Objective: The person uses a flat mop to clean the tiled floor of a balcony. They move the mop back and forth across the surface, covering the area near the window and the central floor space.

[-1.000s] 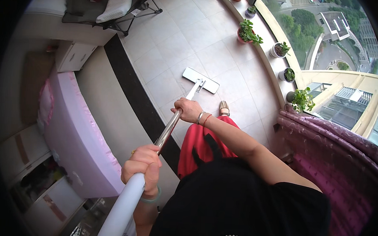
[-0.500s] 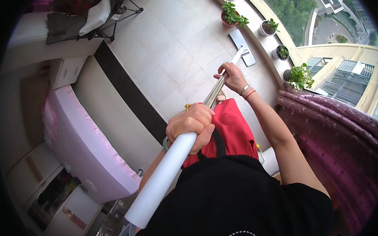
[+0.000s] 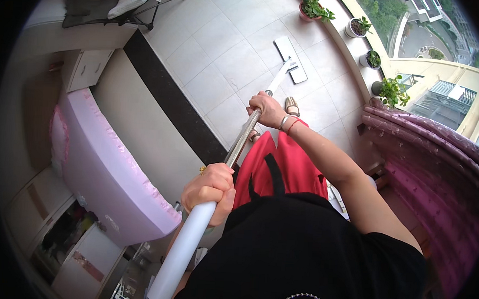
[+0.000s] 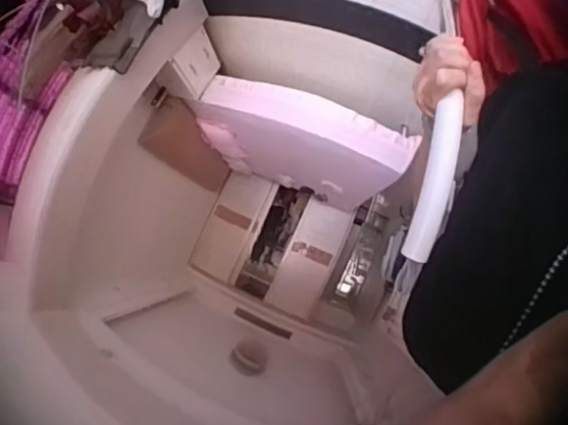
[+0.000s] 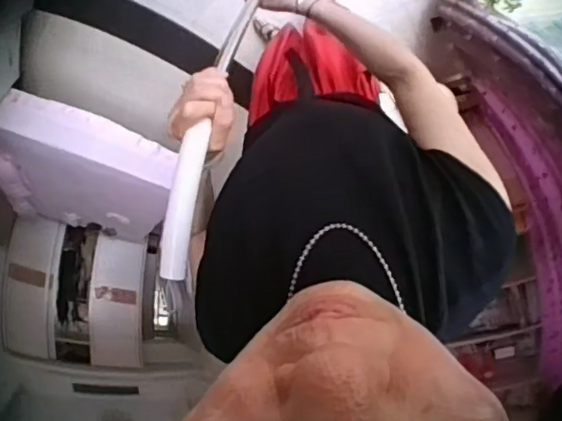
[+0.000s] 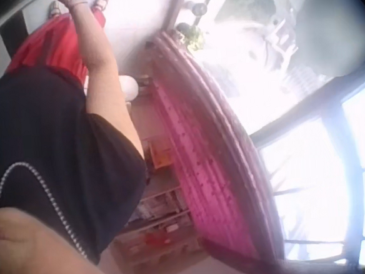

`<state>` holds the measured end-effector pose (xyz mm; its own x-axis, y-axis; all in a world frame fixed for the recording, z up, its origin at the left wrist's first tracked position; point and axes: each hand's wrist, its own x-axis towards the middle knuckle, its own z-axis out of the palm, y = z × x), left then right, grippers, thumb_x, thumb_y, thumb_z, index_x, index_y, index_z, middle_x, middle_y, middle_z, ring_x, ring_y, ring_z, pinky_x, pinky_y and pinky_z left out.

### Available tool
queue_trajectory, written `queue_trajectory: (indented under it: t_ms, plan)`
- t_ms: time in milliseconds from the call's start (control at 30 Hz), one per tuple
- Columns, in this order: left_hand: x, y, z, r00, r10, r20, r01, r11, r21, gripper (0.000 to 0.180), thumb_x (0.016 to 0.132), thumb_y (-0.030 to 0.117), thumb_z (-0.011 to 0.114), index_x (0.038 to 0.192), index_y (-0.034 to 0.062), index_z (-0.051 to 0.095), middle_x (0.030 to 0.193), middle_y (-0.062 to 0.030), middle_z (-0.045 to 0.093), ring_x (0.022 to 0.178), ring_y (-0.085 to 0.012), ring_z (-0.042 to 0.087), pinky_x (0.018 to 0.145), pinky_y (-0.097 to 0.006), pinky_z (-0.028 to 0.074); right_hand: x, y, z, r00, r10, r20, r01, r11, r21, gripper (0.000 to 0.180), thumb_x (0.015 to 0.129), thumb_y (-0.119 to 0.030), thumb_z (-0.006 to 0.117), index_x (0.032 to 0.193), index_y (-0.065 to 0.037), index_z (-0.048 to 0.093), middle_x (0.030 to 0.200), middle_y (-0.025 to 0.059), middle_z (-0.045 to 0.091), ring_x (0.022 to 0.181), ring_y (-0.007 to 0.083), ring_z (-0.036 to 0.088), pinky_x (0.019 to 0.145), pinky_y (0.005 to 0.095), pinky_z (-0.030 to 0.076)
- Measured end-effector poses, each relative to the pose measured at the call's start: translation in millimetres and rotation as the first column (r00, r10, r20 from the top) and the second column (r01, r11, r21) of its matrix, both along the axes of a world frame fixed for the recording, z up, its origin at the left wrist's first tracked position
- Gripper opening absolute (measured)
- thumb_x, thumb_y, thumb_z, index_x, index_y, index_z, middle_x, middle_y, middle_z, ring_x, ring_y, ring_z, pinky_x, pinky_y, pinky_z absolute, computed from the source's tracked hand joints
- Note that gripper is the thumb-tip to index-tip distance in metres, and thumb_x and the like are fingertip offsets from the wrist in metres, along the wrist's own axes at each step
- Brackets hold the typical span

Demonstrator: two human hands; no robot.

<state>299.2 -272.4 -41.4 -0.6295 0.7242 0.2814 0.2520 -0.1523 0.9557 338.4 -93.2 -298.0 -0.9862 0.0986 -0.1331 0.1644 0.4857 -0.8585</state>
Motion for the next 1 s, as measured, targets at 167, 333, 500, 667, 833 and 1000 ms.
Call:
queue_trajectory:
  t_ms: [167, 333, 500, 667, 833, 1000]
  plan:
    - [7.6, -93.9, 28.8, 0.990, 0.141, -0.016, -0.142, 0.986, -0.085, 0.020, 0.074, -0.010, 0.061, 0.072, 0.0054, 0.049, 0.065, -0.0058, 0.055, 0.057, -0.0193, 0.055, 0.067, -0.042, 0.052, -23.0, -111.2, 12.7, 0.988, 0.147, -0.044, -0.150, 0.985, -0.085, 0.009, 0.076, -0.017, 0.065, 0.072, -0.009, 0.063, 0.077, 0.0060, 0.062, 0.090, 0.0277, 0.057, 0.073, 0.0400, 0.050]
    - [30.7, -151.0, 52.2, 0.958, 0.280, -0.057, -0.286, 0.944, -0.166, 0.018, 0.076, -0.008, 0.060, 0.074, 0.0058, 0.049, 0.066, -0.0062, 0.055, 0.057, -0.0195, 0.055, 0.066, -0.042, 0.052, -26.1, -189.2, 23.2, 0.955, 0.293, -0.047, -0.296, 0.931, -0.215, 0.010, 0.079, -0.022, 0.065, 0.078, -0.012, 0.068, 0.082, 0.0041, 0.065, 0.092, 0.0265, 0.058, 0.077, 0.0409, 0.051]
    - [22.7, -168.1, 49.2, 0.973, 0.227, -0.045, -0.231, 0.964, -0.131, 0.019, 0.075, -0.009, 0.060, 0.076, 0.0066, 0.049, 0.067, -0.0064, 0.054, 0.057, -0.0192, 0.055, 0.070, -0.043, 0.053, -35.2, -186.7, 39.6, 0.912, 0.408, 0.053, -0.398, 0.908, -0.132, 0.012, 0.079, -0.024, 0.064, 0.082, -0.014, 0.069, 0.086, 0.0046, 0.065, 0.095, 0.0254, 0.061, 0.075, 0.0422, 0.053]
    - [18.5, -112.9, 51.3, 0.996, 0.032, -0.080, -0.038, 0.996, -0.084, 0.023, 0.071, 0.001, 0.071, 0.078, 0.0080, 0.050, 0.068, -0.0038, 0.056, 0.061, -0.0191, 0.056, 0.067, -0.040, 0.051, -23.1, -133.8, 56.1, 0.893, 0.438, 0.108, -0.434, 0.899, -0.060, 0.010, 0.078, -0.021, 0.062, 0.083, -0.015, 0.069, 0.086, 0.0050, 0.065, 0.093, 0.0245, 0.063, 0.073, 0.0429, 0.054]
    - [24.2, -43.7, 34.6, 0.996, -0.091, -0.009, 0.091, 0.996, -0.024, 0.030, 0.066, -0.003, 0.075, 0.075, 0.0077, 0.049, 0.066, -0.0031, 0.054, 0.059, -0.0200, 0.056, 0.065, -0.038, 0.053, 12.5, -49.0, 52.4, 0.935, 0.319, 0.158, -0.323, 0.946, 0.005, 0.010, 0.077, -0.013, 0.058, 0.082, -0.013, 0.066, 0.084, 0.0016, 0.064, 0.096, 0.0210, 0.060, 0.074, 0.0419, 0.052]
    - [18.5, 34.1, -0.5, 0.979, -0.204, 0.029, 0.201, 0.977, 0.076, 0.028, 0.068, -0.006, 0.071, 0.075, 0.0077, 0.048, 0.066, -0.0039, 0.055, 0.058, -0.0194, 0.054, 0.065, -0.039, 0.051, 45.5, 40.8, 38.8, 0.983, 0.062, 0.171, -0.077, 0.994, 0.082, 0.004, 0.075, -0.014, 0.061, 0.073, -0.012, 0.061, 0.075, 0.0025, 0.062, 0.087, 0.0236, 0.061, 0.069, 0.0389, 0.052]
